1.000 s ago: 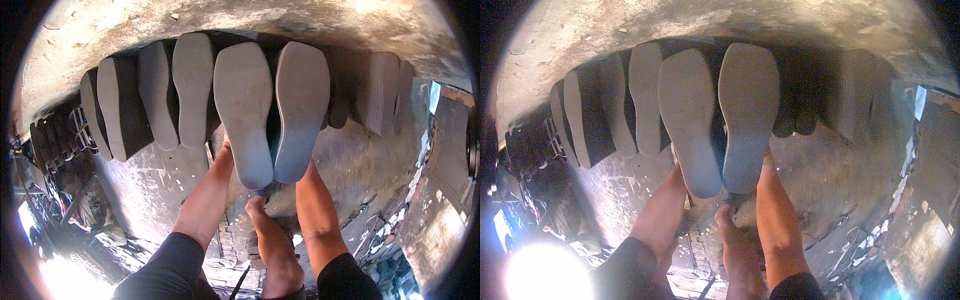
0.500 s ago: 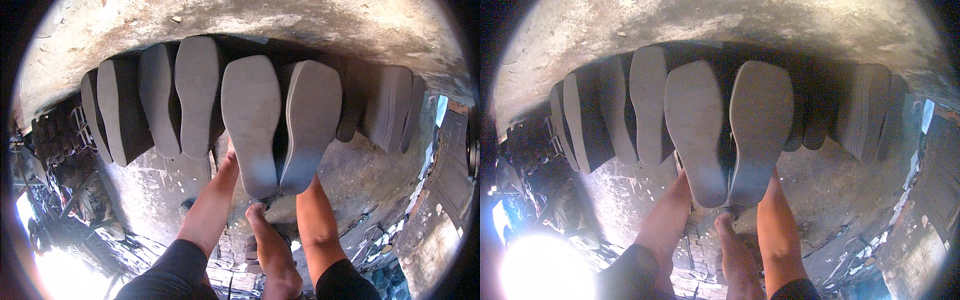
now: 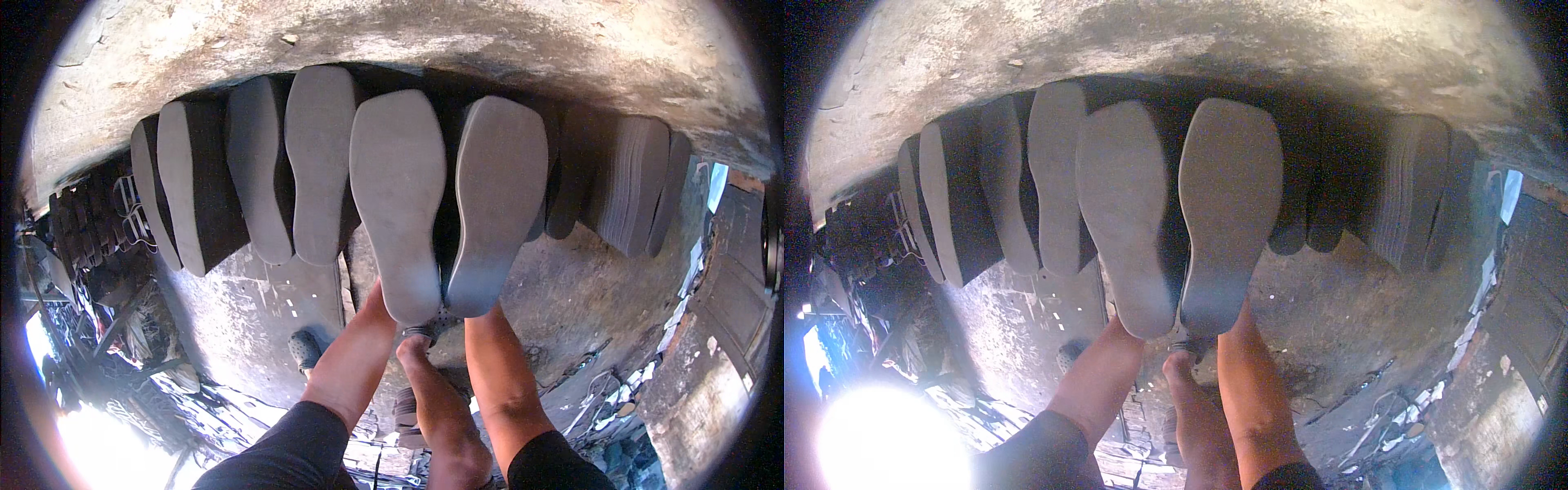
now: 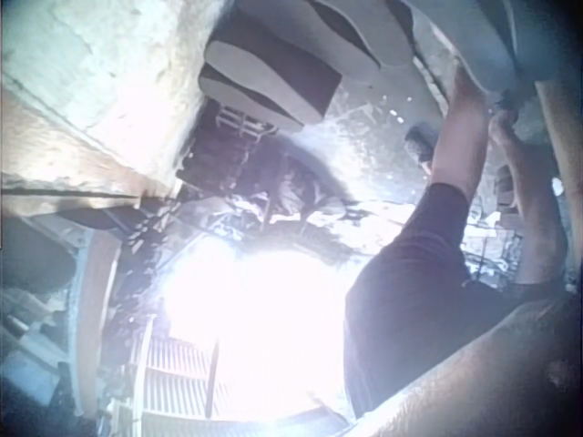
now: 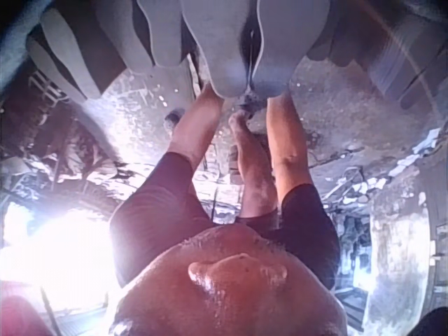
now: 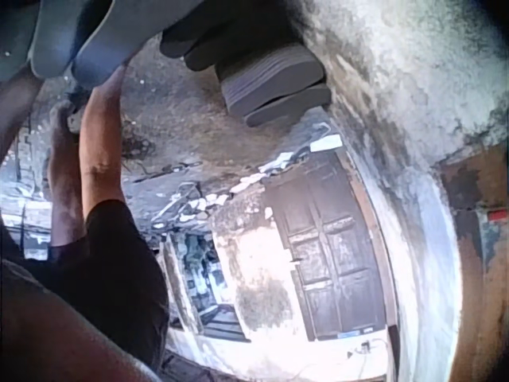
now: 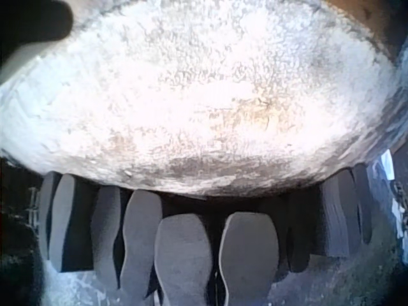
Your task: The person uses a cutting machine to trim a shoe sole, then stacks multiple black and gray soles and insoles on the floor. They also handle plastic-wrapped white insoles and place them on a nearby table.
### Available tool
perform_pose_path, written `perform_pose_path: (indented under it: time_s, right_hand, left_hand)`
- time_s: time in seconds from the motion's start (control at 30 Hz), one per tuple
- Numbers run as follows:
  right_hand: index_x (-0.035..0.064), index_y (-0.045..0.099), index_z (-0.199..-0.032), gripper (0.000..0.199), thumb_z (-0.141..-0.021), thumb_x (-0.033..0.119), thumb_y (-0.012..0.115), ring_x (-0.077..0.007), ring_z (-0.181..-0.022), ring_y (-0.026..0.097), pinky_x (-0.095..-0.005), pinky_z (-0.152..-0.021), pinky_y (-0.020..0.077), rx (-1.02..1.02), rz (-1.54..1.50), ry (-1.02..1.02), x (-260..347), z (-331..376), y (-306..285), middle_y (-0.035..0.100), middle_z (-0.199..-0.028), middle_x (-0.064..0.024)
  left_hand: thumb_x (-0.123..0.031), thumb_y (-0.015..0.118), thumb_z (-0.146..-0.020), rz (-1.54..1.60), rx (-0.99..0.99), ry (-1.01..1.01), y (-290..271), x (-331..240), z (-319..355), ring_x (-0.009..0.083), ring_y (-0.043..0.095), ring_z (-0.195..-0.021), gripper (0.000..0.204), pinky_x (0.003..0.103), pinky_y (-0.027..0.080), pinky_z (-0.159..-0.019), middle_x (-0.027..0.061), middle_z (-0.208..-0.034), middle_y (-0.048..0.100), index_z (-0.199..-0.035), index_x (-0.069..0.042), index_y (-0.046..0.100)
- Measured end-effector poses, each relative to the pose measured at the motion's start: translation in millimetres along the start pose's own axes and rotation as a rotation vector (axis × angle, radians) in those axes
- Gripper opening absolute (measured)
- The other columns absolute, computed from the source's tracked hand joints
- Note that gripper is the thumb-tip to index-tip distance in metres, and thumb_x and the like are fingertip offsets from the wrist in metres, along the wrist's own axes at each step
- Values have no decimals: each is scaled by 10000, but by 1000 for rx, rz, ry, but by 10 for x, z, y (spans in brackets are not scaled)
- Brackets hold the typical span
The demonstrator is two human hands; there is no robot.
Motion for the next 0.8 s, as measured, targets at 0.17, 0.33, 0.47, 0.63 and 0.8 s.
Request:
perform_pose_path:
  time_s: [0.17, 0.33, 0.47, 0.63, 0.8]
  right_hand:
    - [110, 555, -1425, 531, -1002, 430, 584, -269, -1185, 656, -430, -960, 571, 268, -160, 111, 324, -463, 278, 632, -1381, -100]
    - [114, 560, -1421, 514, -1005, 415, 589, -264, -1180, 661, -425, -956, 576, 458, -275, 203, 335, -566, 388, 635, -1378, -96]
    - [118, 564, -1418, 500, -1008, 403, 593, -259, -1177, 665, -420, -953, 581, 551, -342, 247, 313, -548, 437, 638, -1376, -93]
    - [130, 571, -1412, 492, -1008, 409, 594, -246, -1179, 667, -413, -964, 578, 486, -313, 181, 222, -459, 329, 641, -1375, -80]
    - [184, 581, -1400, 531, -1010, 539, 520, -203, -1212, 626, -406, -1053, 489, 397, -291, 153, 279, -308, 600, 654, -1348, -7]
  left_hand:
    - [-440, 342, -1021, -6, 47, -52, 47, 31, -278, 299, 636, -1115, 531, 424, 542, -937, 151, -1225, 655, -1317, -79, 596]
    - [-436, 339, -1021, -4, 78, -74, 50, 30, -434, 300, 638, -1112, 529, 423, 544, -934, 151, -1222, 657, -1313, -80, 601]
    - [-432, 337, -1021, 35, 90, -53, 22, 90, -348, 301, 640, -1110, 528, 421, 545, -932, 151, -1220, 659, -1310, -80, 604]
    - [-418, 332, -1019, 84, -43, 91, 246, 179, 180, 301, 652, -1090, 525, 416, 555, -910, 148, -1198, 670, -1291, -74, 621]
    - [-381, 349, -999, -2, -25, 111, 369, 97, -41, 273, 690, -965, 495, 411, 579, -800, 100, -1103, 707, -1188, -42, 655]
Point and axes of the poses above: each hand's wrist, its own z-axis away from the middle knuckle, its own y-axis out of the palm, x = y × z, the point moved 1 cm from there along -z, towards the middle knuckle
